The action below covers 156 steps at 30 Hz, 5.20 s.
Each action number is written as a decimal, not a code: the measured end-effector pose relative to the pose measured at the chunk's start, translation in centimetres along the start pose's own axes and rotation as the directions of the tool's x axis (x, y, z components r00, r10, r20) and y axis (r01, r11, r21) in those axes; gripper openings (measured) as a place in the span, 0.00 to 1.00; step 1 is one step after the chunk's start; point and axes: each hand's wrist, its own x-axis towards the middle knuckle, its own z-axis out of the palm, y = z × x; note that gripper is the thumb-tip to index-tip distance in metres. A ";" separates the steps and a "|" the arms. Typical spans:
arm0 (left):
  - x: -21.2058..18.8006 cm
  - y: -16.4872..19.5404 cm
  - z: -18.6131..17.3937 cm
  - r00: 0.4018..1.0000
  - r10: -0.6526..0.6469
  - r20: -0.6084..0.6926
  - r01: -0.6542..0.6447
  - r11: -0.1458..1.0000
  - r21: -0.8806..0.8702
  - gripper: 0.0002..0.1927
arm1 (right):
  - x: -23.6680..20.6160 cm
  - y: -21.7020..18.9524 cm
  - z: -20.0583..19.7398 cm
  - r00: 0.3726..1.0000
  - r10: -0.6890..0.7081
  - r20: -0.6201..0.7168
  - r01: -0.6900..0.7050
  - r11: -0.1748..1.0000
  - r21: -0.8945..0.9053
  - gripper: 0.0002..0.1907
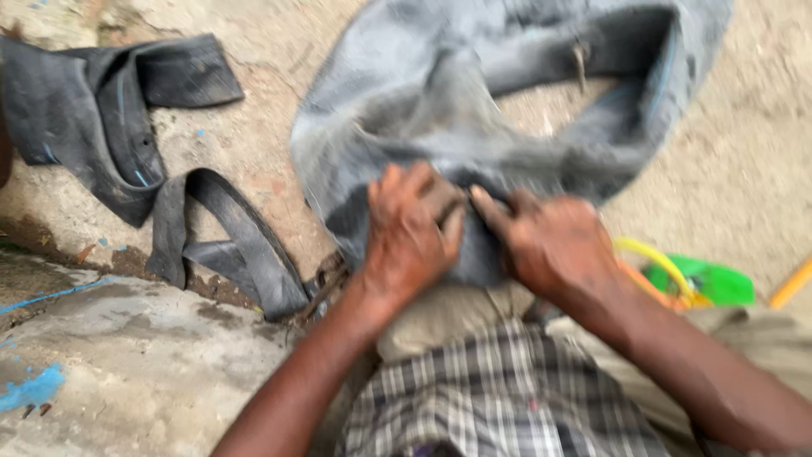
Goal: The person applies glue to a damaged area on a tire inner tube, rubs it in, and then presses a patch over the glued area. The person smooths the patch with fingers and a small tool to ensure adhesion.
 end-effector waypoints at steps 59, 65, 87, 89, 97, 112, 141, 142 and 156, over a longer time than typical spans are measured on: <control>-6.0 6.8 2.8 0.996 -0.087 -0.018 0.089 0.989 0.118 0.48 | 1.7 3.5 -4.4 0.987 -0.133 -0.093 0.161 0.865 0.476 0.22; -6.3 6.8 2.9 0.995 -0.093 -0.043 0.098 0.985 0.141 0.44 | 1.7 3.4 -4.0 0.990 -0.125 -0.069 0.142 0.874 0.465 0.23; -5.3 6.2 2.3 0.997 -0.064 -0.037 0.067 0.993 0.100 0.49 | 1.1 3.9 -2.6 0.990 -0.050 -0.130 0.124 0.739 0.662 0.19; -5.8 6.5 2.5 0.987 -0.078 -0.141 0.099 0.984 0.146 0.48 | 0.6 3.7 -2.6 0.981 -0.065 -0.185 0.186 0.612 0.769 0.16; -6.1 6.3 3.9 0.987 -0.118 -0.112 0.129 0.987 0.097 0.48 | 1.4 3.3 -3.6 0.994 -0.098 -0.037 0.104 0.890 0.443 0.23; -6.3 6.5 3.3 0.993 -0.092 -0.068 0.103 0.980 0.172 0.45 | 1.4 2.0 -4.5 0.993 -0.110 -0.044 0.118 0.956 0.268 0.28; -6.2 6.4 4.1 0.990 -0.112 -0.091 0.120 0.989 0.085 0.48 | 0.8 2.2 -4.1 0.993 -0.079 -0.087 0.111 0.873 0.475 0.20; -6.3 6.4 4.1 0.989 -0.110 -0.095 0.121 0.987 0.110 0.47 | 0.8 2.2 -4.1 0.995 -0.064 -0.072 0.091 0.878 0.470 0.20; -6.3 6.5 3.9 0.980 -0.124 -0.154 0.137 0.988 0.077 0.45 | 1.6 -1.5 -5.5 0.979 0.022 0.203 0.014 0.984 -0.175 0.36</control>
